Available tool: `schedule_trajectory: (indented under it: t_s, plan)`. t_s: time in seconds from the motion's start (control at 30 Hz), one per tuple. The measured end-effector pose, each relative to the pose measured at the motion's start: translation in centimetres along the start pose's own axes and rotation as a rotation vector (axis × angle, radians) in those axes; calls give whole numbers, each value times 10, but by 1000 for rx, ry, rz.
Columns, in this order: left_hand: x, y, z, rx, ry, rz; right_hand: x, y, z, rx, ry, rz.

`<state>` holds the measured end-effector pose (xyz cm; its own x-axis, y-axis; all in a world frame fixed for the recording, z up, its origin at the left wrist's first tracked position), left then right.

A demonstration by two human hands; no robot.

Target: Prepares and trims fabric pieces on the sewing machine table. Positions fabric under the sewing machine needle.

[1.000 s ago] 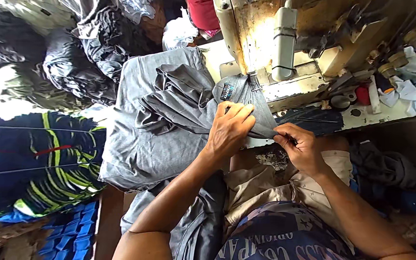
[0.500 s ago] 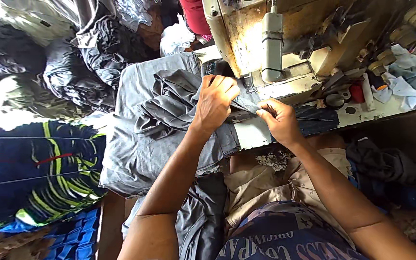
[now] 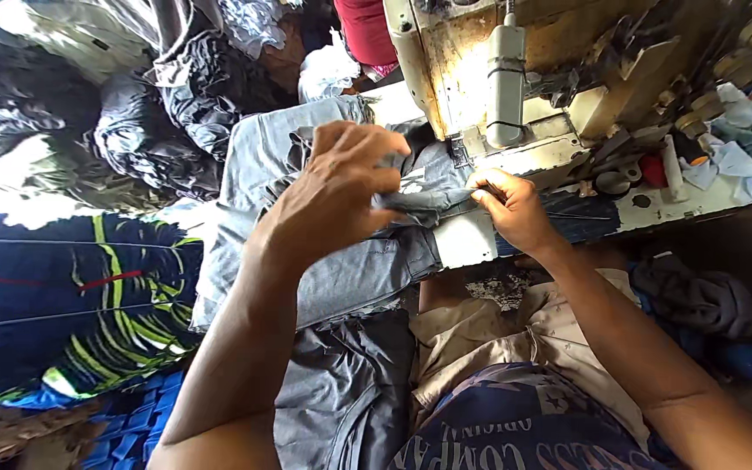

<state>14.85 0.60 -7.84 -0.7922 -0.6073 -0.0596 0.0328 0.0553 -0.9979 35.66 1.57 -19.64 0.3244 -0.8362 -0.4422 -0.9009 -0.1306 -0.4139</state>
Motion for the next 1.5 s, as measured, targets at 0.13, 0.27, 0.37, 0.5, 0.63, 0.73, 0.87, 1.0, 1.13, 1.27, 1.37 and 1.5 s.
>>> schedule_trajectory:
  t_s: [0.13, 0.27, 0.37, 0.5, 0.63, 0.73, 0.87, 1.0, 1.13, 1.27, 1.37, 1.5]
  plan:
    - [9, 18, 63, 196, 194, 27, 19, 1, -31, 2, -138, -330]
    - [-3, 56, 86, 422, 268, 25, 54, 7, -40, -4, -172, -367]
    - [-14, 74, 84, 558, 227, 102, 70, 5, -29, -25, -157, -235]
    - [-19, 90, 76, 167, 109, 358, 80, -2, -23, -104, -89, -85]
    - [-16, 125, 62, -107, -45, 416, 84, -1, -21, -113, -49, -52]
    - [-15, 126, 61, -131, -92, 412, 85, 0, -18, -129, -27, -53]
    - [-13, 109, 69, -93, -90, 272, 88, -3, -19, -166, -4, -48]
    - [-14, 96, 67, -105, -98, 217, 85, -4, -17, -169, 12, -17]
    - [-22, 92, 53, -154, -126, 224, 72, -1, -6, -159, 49, -2]
    - [-32, 89, 31, -183, -145, 246, 53, 2, 5, -167, 73, 21]
    - [-38, 84, 15, -199, -152, 281, 38, 3, 8, -165, 77, 36]
    - [-39, 72, -1, -184, -179, 319, 19, 5, 7, -183, 78, 69]
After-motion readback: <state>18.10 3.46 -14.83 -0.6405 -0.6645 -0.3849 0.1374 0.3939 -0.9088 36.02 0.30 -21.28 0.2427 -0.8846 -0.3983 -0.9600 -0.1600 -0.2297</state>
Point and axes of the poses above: each hand's wrist, its own x-axis away from the middle knuckle, its own y-axis out of the palm, z = x × y, the point moved 7 cm from there along -x, towards the middle knuckle, and after that the axes turned 7 degrees about -z, right-handed, at the moved point
